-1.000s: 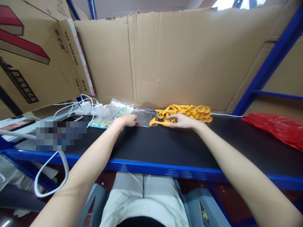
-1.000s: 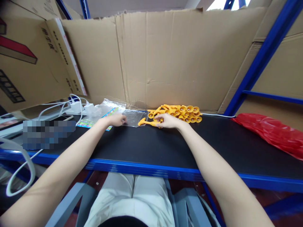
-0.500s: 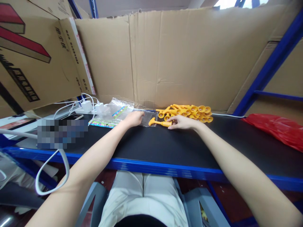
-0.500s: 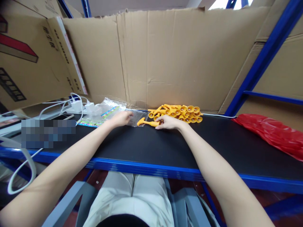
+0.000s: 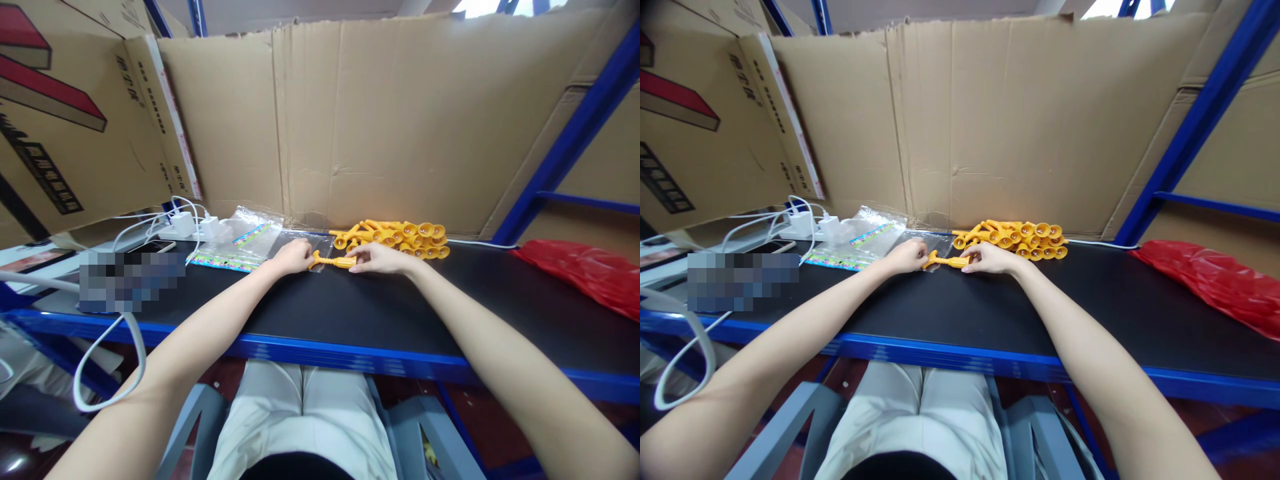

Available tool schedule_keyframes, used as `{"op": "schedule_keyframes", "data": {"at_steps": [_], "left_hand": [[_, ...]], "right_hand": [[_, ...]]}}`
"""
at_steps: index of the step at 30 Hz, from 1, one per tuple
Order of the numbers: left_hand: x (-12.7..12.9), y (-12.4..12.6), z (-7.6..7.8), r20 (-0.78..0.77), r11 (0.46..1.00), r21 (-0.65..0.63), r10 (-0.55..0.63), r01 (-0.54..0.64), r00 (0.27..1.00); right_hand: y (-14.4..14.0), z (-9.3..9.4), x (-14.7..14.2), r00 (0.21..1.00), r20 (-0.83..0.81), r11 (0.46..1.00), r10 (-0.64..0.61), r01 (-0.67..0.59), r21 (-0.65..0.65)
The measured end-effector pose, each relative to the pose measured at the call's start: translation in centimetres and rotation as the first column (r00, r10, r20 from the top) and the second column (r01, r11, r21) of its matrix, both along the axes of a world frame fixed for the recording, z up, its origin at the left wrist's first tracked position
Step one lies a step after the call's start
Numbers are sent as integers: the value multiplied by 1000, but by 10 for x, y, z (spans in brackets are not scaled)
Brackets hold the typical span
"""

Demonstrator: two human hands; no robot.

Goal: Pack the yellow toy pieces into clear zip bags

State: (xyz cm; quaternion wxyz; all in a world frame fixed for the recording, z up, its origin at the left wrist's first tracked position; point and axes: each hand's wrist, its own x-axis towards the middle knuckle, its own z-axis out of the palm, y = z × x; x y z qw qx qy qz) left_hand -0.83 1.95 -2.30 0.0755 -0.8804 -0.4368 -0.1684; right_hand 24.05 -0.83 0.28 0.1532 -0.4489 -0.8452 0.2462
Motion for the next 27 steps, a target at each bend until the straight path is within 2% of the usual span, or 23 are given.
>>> {"op": "schedule_keyframes", "data": {"at_steps": [5, 9, 12, 14, 16, 18, 19, 21, 23, 25, 27], "left_hand": [[9, -11, 5, 2, 988, 143, -56, 56, 998], [18, -21, 8, -13, 964, 212, -163, 162, 987], [21, -24, 11, 14, 952, 198, -239, 231, 971], [19, -21, 14, 46, 957, 162, -252, 241, 967], [10, -15, 18, 103, 978, 137, -171, 157, 980], [-4, -7, 21, 200, 991, 121, 37, -62, 979], [-13, -1, 21, 246, 978, 98, 153, -181, 957], [-33, 9, 19, 306, 920, 26, 365, -391, 879], [-53, 20, 14, 325, 835, -70, 536, -546, 779], [-69, 30, 8, 322, 788, -173, 612, -590, 722], [-79, 37, 5, 310, 789, -272, 614, -551, 726]], "right_hand": [[2, -5, -5, 994, -108, 999, 7, -3, 34], [0, -9, -17, 975, -221, 992, 19, 10, 128], [-3, -10, -25, 967, -254, 985, 25, 19, 170], [-4, -12, -27, 978, -207, 985, 1, 34, 166], [-5, -13, -27, 991, -129, 988, -30, 48, 146], [-5, -14, -26, 997, -72, 991, -42, 51, 122], [-4, -15, -26, 998, -55, 992, -44, 50, 114], [-4, -15, -25, 998, -40, 993, -49, 53, 105], [-4, -15, -26, 998, -36, 993, -57, 60, 105], [-5, -14, -27, 998, -45, 991, -53, 58, 119], [-6, -12, -28, 997, -64, 989, -36, 45, 143]]}}
